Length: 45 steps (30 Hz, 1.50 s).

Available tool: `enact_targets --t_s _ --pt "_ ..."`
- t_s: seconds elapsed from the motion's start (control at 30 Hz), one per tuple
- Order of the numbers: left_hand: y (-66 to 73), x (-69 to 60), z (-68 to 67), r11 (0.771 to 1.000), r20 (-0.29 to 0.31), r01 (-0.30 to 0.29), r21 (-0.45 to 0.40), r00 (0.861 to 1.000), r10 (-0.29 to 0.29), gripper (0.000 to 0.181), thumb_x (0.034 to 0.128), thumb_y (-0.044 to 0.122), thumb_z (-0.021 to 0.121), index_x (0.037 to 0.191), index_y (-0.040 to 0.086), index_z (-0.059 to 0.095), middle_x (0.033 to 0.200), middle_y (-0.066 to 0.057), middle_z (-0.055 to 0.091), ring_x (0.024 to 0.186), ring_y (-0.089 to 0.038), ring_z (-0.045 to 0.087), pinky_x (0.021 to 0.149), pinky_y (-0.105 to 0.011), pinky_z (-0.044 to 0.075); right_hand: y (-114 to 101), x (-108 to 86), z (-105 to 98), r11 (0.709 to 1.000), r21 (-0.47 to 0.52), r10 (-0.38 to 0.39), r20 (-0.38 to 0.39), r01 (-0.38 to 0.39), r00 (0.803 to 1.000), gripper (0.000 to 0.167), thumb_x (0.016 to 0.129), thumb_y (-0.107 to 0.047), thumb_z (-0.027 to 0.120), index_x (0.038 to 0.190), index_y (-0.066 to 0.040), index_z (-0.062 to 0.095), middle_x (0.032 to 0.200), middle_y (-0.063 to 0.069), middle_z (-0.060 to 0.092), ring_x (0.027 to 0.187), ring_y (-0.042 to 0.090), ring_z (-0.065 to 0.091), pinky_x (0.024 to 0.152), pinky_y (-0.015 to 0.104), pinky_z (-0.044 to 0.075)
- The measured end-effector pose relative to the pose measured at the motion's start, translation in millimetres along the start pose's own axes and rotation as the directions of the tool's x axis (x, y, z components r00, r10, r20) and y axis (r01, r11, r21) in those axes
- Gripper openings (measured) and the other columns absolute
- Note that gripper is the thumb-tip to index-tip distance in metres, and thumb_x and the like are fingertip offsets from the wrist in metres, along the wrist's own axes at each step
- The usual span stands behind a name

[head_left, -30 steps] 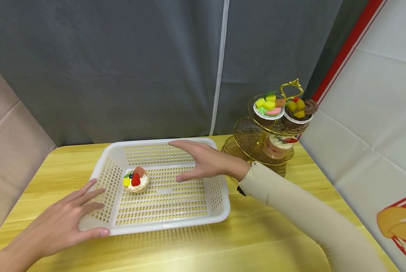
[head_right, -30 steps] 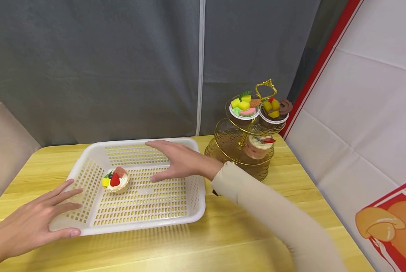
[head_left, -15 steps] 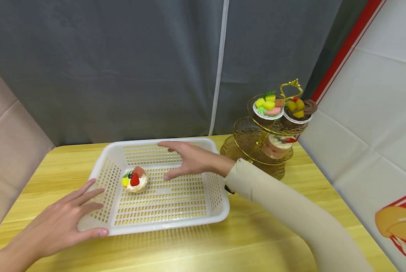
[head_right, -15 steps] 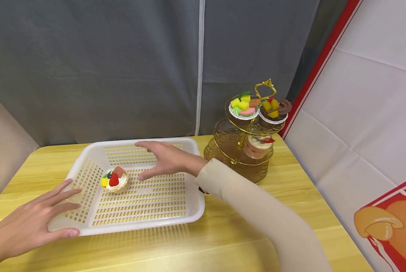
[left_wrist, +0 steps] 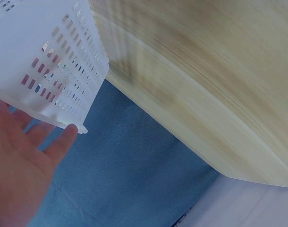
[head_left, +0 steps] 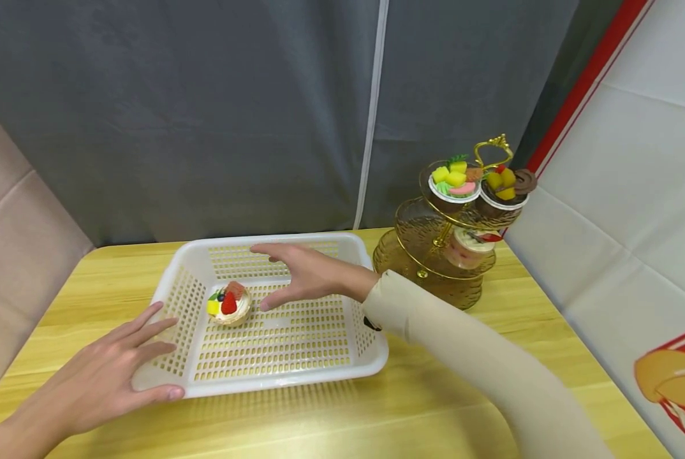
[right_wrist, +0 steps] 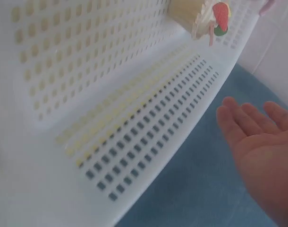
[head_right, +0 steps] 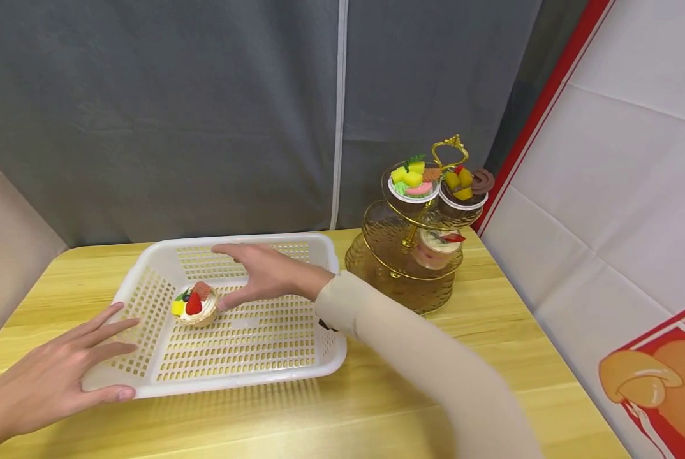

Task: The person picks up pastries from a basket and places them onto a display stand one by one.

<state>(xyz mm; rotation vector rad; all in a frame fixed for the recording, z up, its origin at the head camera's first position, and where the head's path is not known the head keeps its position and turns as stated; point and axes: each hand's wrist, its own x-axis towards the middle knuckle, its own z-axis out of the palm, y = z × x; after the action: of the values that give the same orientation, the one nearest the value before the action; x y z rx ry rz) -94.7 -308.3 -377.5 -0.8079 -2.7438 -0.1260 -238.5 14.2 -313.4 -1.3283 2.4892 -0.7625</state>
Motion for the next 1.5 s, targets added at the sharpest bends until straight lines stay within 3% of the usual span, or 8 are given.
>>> enact_targets --t_s 0.27,0.7,1.0,1.5 --pt "-0.4 0.1 0.3 1.0 -0.01 -0.006 -0.002 1.0 0.006 0.064 0.0691 0.071 0.075 0.102 0.016 0.076 0.135 -0.006 0.059 0.148 -0.021 0.026 0.081 -0.054 0.05 -4.9 11.2 17.4 0.999 0.017 0.037 0.046 -0.038 0.998 0.096 0.079 -0.047 0.082 0.155 -0.016 0.033 0.155 -0.002 0.041 0.131 0.014 0.051 0.107 0.028 0.039" --pt "-0.2 -0.2 0.1 1.0 -0.026 -0.015 -0.002 1.0 0.015 0.063 0.0684 0.07 0.075 0.1 0.016 0.076 0.134 -0.006 0.059 0.149 -0.018 0.023 0.08 -0.053 0.05 -4.9 28.3 43.0 1.0 0.005 0.024 0.077 -0.024 0.997 0.097 0.078 -0.047 0.083 0.154 -0.012 0.034 0.157 0.0 0.038 0.133 0.018 0.05 0.108 0.023 0.036" --pt "-1.0 -0.1 0.1 1.0 -0.023 -0.01 -0.012 1.0 0.01 0.063 0.0689 0.07 0.076 0.101 0.016 0.076 0.135 -0.006 0.059 0.149 -0.019 0.024 0.08 -0.055 0.051 -3.4 39.9 53.2 0.998 -0.048 0.034 0.105 -0.029 0.994 0.097 0.078 -0.043 0.084 0.154 -0.007 0.035 0.157 0.003 0.038 0.143 0.012 0.035 0.114 0.02 0.024" --pt "-0.6 1.2 0.4 1.0 -0.016 -0.012 -0.017 1.0 0.011 0.063 0.0691 0.07 0.075 0.1 0.016 0.076 0.134 -0.007 0.06 0.146 -0.023 0.03 0.078 -0.055 0.052 -0.4 58.1 70.7 0.995 -0.075 0.075 0.132 -0.066 0.988 0.092 0.08 -0.037 0.084 0.152 -0.006 0.035 0.142 0.0 0.054 0.13 0.01 0.048 0.108 0.016 0.031"
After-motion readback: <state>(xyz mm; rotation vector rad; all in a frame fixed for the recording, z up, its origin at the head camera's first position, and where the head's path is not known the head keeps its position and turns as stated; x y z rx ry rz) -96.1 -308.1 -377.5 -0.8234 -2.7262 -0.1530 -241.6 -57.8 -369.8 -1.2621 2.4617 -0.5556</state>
